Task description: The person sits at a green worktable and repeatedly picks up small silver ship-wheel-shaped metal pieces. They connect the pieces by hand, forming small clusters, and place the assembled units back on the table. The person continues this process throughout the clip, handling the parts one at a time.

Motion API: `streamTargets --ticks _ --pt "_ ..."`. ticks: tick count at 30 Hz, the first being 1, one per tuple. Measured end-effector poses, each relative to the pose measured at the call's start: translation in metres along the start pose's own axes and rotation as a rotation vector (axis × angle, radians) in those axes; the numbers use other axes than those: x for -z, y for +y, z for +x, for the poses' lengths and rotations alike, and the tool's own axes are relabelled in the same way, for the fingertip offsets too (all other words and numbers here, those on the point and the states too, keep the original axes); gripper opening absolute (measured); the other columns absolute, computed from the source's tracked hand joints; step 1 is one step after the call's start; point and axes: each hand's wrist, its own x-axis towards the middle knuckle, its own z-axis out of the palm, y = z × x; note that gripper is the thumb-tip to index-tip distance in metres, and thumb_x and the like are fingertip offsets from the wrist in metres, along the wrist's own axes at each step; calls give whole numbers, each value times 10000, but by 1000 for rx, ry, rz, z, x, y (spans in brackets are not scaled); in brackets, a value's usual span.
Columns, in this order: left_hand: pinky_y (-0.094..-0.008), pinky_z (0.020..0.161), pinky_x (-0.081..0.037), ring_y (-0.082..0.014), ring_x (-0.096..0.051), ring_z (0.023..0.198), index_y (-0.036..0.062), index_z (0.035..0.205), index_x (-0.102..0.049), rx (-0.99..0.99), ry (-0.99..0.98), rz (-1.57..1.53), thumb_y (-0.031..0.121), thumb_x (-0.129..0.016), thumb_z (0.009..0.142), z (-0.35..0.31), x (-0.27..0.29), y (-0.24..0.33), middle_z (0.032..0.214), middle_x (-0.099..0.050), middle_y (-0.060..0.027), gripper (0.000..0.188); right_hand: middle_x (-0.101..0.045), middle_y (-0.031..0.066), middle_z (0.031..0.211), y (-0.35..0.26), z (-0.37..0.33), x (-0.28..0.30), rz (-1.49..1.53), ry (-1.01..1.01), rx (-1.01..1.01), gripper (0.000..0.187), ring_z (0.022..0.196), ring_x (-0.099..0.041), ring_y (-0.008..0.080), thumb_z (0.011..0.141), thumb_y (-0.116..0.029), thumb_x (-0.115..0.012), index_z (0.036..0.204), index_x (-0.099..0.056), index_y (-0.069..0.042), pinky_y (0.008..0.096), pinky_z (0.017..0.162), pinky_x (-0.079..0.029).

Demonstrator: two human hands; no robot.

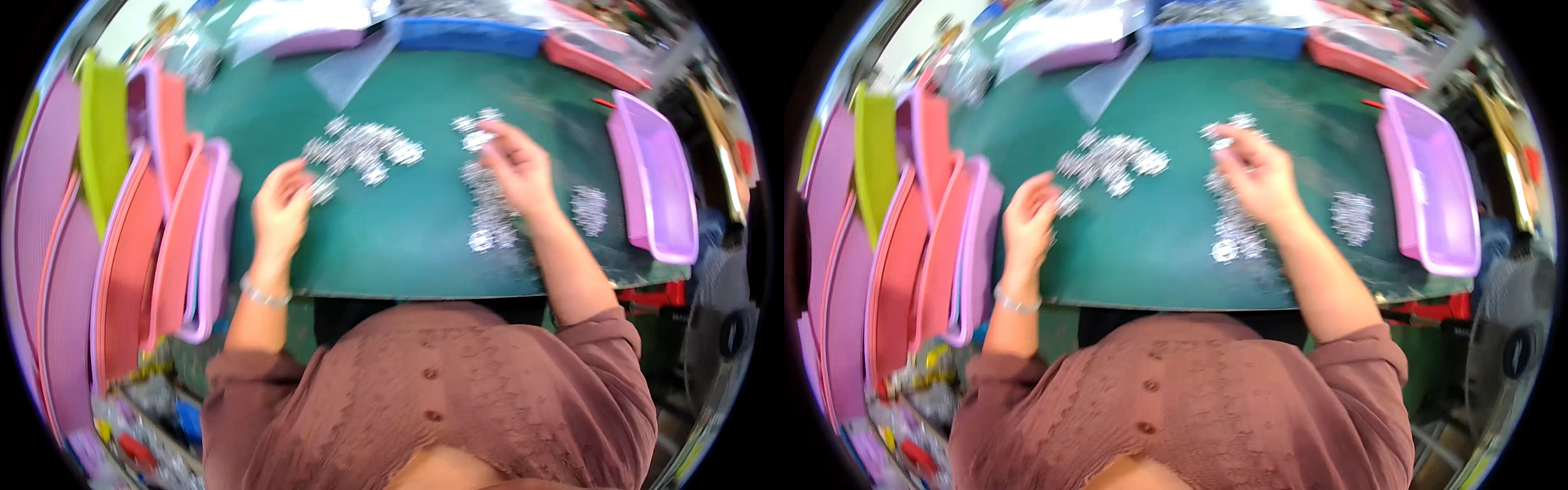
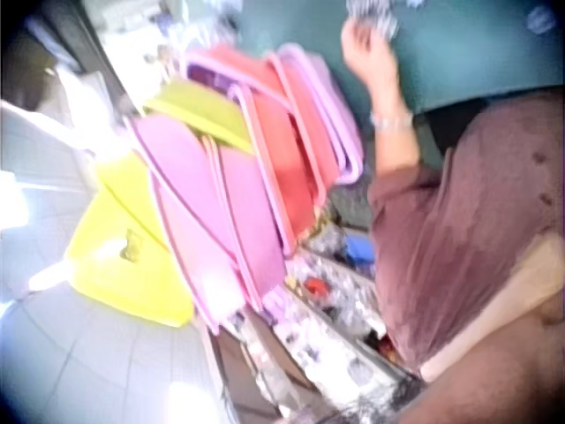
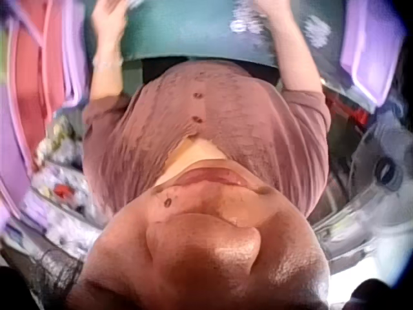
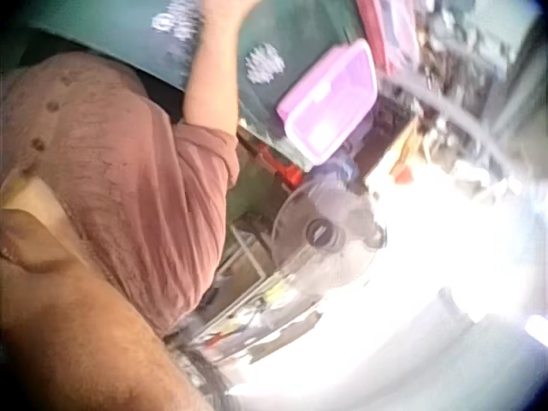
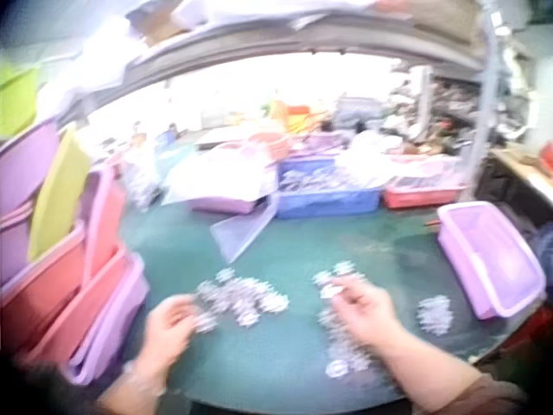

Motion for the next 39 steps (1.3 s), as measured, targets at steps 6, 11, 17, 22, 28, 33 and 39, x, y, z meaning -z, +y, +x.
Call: streamTargets --ticks 6,11,17,22,28,33,39 --pt "-222 691 -454 -95 -554 759 1 1070 -564 6 51 334 -55 -504 801 -2 37 -23 853 -586 -44 282 -593 70 731 -23 25 17 -154 36 29 227 649 -564 145 820 -66 -583 1037 -588 -1 265 608 -458" --pt "-268 660 -455 -168 -554 751 -9 962 -599 -182 158 619 -22 -537 746 -4 38 -17 877 -571 -90 225 -587 182 660 -92 71 96 -730 -8 -124 300 640 -582 324 818 -305 -578 723 -635 -27 380 634 -469" --pt "-338 735 -422 -261 -516 839 0 935 -578 -429 103 710 -30 -553 739 -46 -14 19 924 -505 -133 200 -619 179 706 -74 115 269 -1258 302 -189 267 659 -618 291 720 -258 -586 751 -621 6 381 671 -492" --pt "-462 913 -340 -368 -425 1058 -20 995 -565 -478 -45 780 45 -576 734 -83 -49 19 1123 -465 -197 269 -645 137 768 -30 158 341 -1188 322 -199 154 770 -626 265 702 -64 -539 808 -649 -45 349 715 -488" --pt "-517 947 -306 -428 -377 1124 -17 1015 -556 -535 -76 939 69 -580 724 -86 -54 13 1185 -445 -219 305 -653 137 895 14 225 346 -1360 16 -348 234 824 -620 286 739 -151 -555 929 -679 -97 356 765 -483" --pt "-518 941 -312 -429 -387 1116 -10 1016 -557 -467 -83 979 71 -592 709 -85 -56 15 1181 -448 -219 319 -535 176 1191 77 260 354 -1305 -288 -391 508 1066 -528 276 762 -268 -594 1221 -504 -71 350 911 -403" --pt "-506 937 -324 -427 -398 1108 -2 1022 -555 -389 -90 982 64 -606 690 -85 -59 21 1178 -452 -216 343 -512 204 1213 83 255 310 -1314 -337 -308 614 1105 -503 297 748 -268 -611 1290 -419 -51 358 930 -387"
